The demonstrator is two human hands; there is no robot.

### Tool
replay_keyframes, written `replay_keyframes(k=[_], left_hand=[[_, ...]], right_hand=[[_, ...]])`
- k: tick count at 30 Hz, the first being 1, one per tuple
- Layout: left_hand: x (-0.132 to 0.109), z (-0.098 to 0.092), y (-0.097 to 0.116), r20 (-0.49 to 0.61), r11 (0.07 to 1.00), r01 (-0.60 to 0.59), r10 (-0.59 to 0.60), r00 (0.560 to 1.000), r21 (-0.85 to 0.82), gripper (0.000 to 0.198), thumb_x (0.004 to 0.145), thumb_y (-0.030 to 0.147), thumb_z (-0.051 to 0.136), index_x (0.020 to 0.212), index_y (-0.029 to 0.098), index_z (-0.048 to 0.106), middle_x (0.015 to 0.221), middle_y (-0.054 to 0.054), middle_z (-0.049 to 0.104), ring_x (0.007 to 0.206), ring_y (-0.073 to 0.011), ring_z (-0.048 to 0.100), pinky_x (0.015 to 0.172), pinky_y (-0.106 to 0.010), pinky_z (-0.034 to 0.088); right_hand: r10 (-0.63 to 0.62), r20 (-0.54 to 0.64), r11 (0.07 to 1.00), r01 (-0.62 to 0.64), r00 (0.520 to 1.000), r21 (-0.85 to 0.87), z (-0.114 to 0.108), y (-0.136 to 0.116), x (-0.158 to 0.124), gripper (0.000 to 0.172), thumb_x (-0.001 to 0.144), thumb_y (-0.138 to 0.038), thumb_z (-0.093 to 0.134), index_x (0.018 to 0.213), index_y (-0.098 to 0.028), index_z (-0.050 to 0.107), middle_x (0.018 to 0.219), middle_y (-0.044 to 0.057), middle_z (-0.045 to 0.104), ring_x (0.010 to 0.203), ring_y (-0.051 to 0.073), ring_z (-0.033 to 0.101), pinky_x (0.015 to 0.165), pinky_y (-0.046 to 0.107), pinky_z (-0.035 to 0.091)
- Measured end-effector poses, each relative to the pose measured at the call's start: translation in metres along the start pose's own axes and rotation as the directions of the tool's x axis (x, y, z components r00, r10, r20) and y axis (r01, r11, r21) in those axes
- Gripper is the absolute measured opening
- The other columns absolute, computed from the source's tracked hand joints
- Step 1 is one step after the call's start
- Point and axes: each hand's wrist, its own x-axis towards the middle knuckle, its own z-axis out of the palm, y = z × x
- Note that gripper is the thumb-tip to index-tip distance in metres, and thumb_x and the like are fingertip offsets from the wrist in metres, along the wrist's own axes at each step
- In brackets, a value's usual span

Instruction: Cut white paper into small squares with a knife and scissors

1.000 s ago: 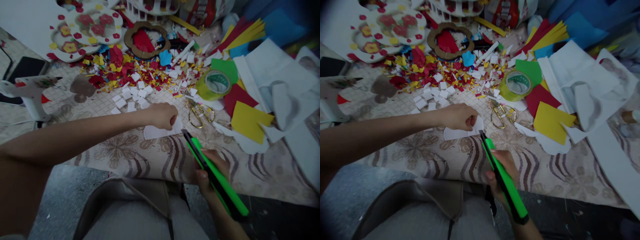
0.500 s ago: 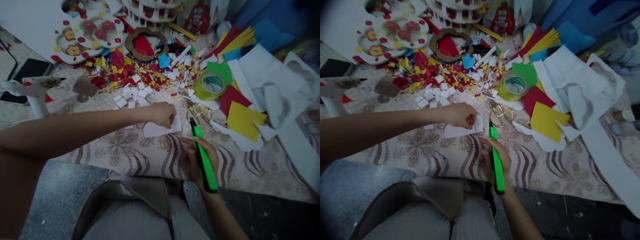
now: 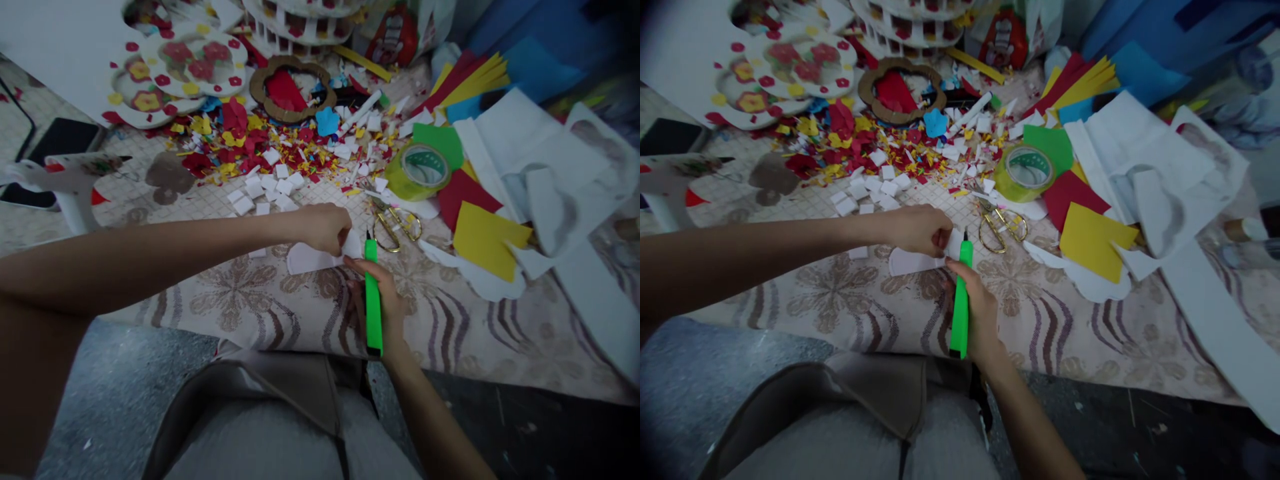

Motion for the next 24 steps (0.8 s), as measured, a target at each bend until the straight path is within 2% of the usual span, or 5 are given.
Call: replay_keyframes(k=[5, 9, 13, 17, 24], left_hand=[[0.005, -0.005, 0.003, 0.045, 0.998, 0.035, -0.038, 0.998, 0.059, 0.027, 0.066, 0.032, 0.068, 0.089, 0.019, 0.073, 0.081, -0.005, 0.07, 0.08, -0.0221, 0.062, 0.067, -0.028, 0.043], [0.011, -0.012, 0.007, 0.106, 0.994, 0.035, -0.046, 0.993, 0.103, 0.025, 0.064, 0.031, 0.07, 0.085, 0.016, 0.074, 0.077, -0.006, 0.07, 0.074, -0.0213, 0.061, 0.065, -0.029, 0.044], [0.013, -0.017, 0.013, 0.112, 0.996, -0.016, 0.006, 0.994, 0.085, 0.016, 0.066, 0.022, 0.07, 0.077, 0.009, 0.073, 0.068, -0.006, 0.068, 0.067, -0.0154, 0.057, 0.067, -0.027, 0.044], [0.012, -0.017, 0.014, 0.141, 0.998, -0.028, 0.02, 0.99, 0.06, 0.015, 0.074, 0.019, 0.066, 0.077, 0.007, 0.073, 0.064, -0.001, 0.066, 0.071, -0.0096, 0.054, 0.077, -0.028, 0.043], [0.016, -0.018, 0.014, 0.182, 0.996, -0.06, 0.048, 0.982, 0.061, 0.017, 0.074, 0.02, 0.066, 0.073, 0.005, 0.073, 0.06, -0.001, 0.065, 0.068, -0.0082, 0.053, 0.076, -0.027, 0.043]], right_hand=[[0.028, -0.009, 0.999, -0.028, 1.0, 0.031, 0.002, 0.001, -0.001, 0.03, 0.088, -0.031, 0.06, 0.118, -0.029, 0.058, 0.079, -0.003, 0.069, 0.044, 0.012, 0.057, 0.043, 0.027, 0.047], [0.025, -0.002, 0.998, -0.025, 1.0, 0.051, 0.004, 0.01, -0.004, 0.032, 0.089, -0.026, 0.057, 0.122, -0.031, 0.056, 0.07, -0.005, 0.067, 0.042, 0.013, 0.056, 0.041, 0.027, 0.047], [0.026, -0.007, 0.999, -0.026, 1.0, 0.02, 0.005, 0.017, -0.006, 0.037, 0.09, -0.021, 0.053, 0.126, -0.031, 0.056, 0.061, -0.007, 0.062, 0.042, 0.014, 0.056, 0.041, 0.026, 0.045], [0.03, -0.013, 0.999, -0.03, 0.999, 0.013, 0.005, 0.019, -0.007, 0.038, 0.089, -0.022, 0.055, 0.125, -0.031, 0.057, 0.061, -0.006, 0.061, 0.042, 0.014, 0.056, 0.04, 0.026, 0.044], [0.047, -0.002, 0.997, -0.047, 0.999, 0.063, 0.009, 0.012, -0.004, 0.033, 0.09, -0.028, 0.055, 0.122, -0.03, 0.057, 0.061, -0.005, 0.06, 0.042, 0.014, 0.055, 0.04, 0.027, 0.043]])
